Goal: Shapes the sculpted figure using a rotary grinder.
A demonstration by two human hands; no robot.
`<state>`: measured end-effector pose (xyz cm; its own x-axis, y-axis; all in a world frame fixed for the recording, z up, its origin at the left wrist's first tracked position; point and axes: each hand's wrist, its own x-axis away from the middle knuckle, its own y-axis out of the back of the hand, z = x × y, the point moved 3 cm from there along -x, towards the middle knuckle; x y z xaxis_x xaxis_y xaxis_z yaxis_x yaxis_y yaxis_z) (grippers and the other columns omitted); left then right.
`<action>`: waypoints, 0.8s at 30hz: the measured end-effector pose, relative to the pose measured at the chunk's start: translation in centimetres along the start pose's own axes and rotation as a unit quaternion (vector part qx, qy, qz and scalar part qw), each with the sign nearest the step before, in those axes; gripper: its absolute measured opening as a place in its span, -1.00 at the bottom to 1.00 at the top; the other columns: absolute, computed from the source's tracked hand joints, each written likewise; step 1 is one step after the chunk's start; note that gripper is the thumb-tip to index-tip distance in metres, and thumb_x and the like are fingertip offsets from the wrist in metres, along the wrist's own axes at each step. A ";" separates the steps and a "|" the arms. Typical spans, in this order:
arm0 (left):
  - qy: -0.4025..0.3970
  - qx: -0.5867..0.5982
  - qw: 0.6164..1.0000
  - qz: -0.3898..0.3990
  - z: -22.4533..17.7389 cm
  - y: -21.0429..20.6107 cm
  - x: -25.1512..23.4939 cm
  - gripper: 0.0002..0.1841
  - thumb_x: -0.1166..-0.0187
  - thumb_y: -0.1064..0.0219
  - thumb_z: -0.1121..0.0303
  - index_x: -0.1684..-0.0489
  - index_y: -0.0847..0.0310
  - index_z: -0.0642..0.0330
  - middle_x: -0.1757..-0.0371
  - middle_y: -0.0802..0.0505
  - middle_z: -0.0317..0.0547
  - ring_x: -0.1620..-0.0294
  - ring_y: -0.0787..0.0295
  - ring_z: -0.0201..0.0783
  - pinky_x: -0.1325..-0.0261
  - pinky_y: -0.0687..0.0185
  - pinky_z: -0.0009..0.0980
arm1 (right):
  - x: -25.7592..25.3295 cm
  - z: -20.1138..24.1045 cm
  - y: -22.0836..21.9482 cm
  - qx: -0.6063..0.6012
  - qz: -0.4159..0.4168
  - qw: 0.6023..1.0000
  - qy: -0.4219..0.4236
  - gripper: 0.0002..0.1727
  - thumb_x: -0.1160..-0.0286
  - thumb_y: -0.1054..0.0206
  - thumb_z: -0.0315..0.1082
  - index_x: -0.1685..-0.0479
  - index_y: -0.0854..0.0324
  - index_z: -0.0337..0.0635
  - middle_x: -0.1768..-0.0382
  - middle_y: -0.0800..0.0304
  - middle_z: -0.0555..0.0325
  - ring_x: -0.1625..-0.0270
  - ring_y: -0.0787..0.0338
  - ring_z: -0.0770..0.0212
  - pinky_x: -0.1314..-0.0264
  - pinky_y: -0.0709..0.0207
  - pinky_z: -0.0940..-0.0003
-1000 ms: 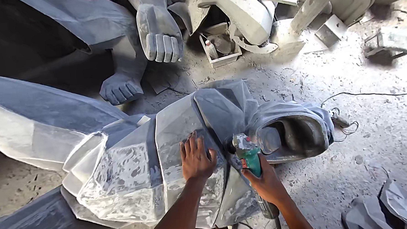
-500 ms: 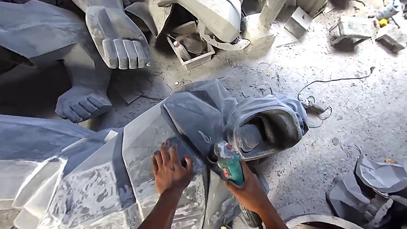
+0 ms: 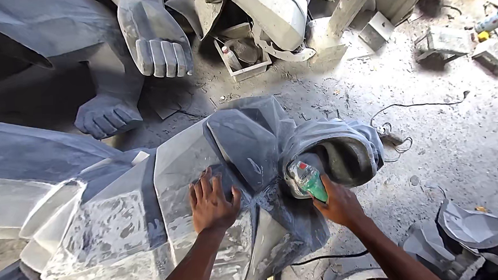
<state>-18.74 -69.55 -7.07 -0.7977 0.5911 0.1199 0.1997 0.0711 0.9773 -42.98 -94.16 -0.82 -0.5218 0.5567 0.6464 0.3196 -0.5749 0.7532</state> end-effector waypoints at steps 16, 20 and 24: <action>-0.002 0.001 1.000 -0.008 -0.1 0.0 -0.2 -0.16 -0.44 0.14 -0.30 -0.45 -0.62 0.16 -0.68 -0.53 0.16 -0.68 -0.42 0.20 -0.72 -0.11 0.19 | -4.3 -1.9 0.4 -0.176 -0.028 0.981 -0.072 -0.19 -0.36 -0.47 0.14 -0.61 -0.34 0.05 0.15 -0.86 0.00 0.06 -0.89 -0.05 0.00 -0.72 -0.22; 0.000 0.006 1.000 -0.003 0.0 0.1 -0.1 -0.16 -0.43 0.15 -0.31 -0.45 -0.61 0.16 -0.69 -0.52 0.16 -0.70 -0.40 0.20 -0.73 -0.11 0.18 | -5.5 -4.6 0.7 -0.185 -0.090 0.971 -0.121 -0.13 -0.37 -0.50 0.09 -0.68 -0.25 0.01 0.20 -0.84 -0.12 0.15 -0.87 -0.19 0.14 -0.68 -0.32; -0.004 -0.001 1.000 0.005 0.1 0.2 -0.1 -0.13 -0.46 0.17 -0.32 -0.50 -0.58 0.17 -0.69 -0.51 0.20 -0.70 -0.39 0.24 -0.75 -0.09 0.19 | -5.1 -4.3 0.8 -0.191 -0.058 0.974 -0.110 -0.11 -0.34 -0.51 0.10 -0.71 -0.25 0.05 0.10 -0.84 -0.11 0.05 -0.87 -0.16 0.01 -0.70 -0.31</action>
<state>-18.57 -69.55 -6.91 -0.7912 0.5978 0.1288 0.2065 0.0630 0.9764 -43.49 -100.08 -4.00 -0.3409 0.7222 0.6018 -0.0716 -0.6582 0.7494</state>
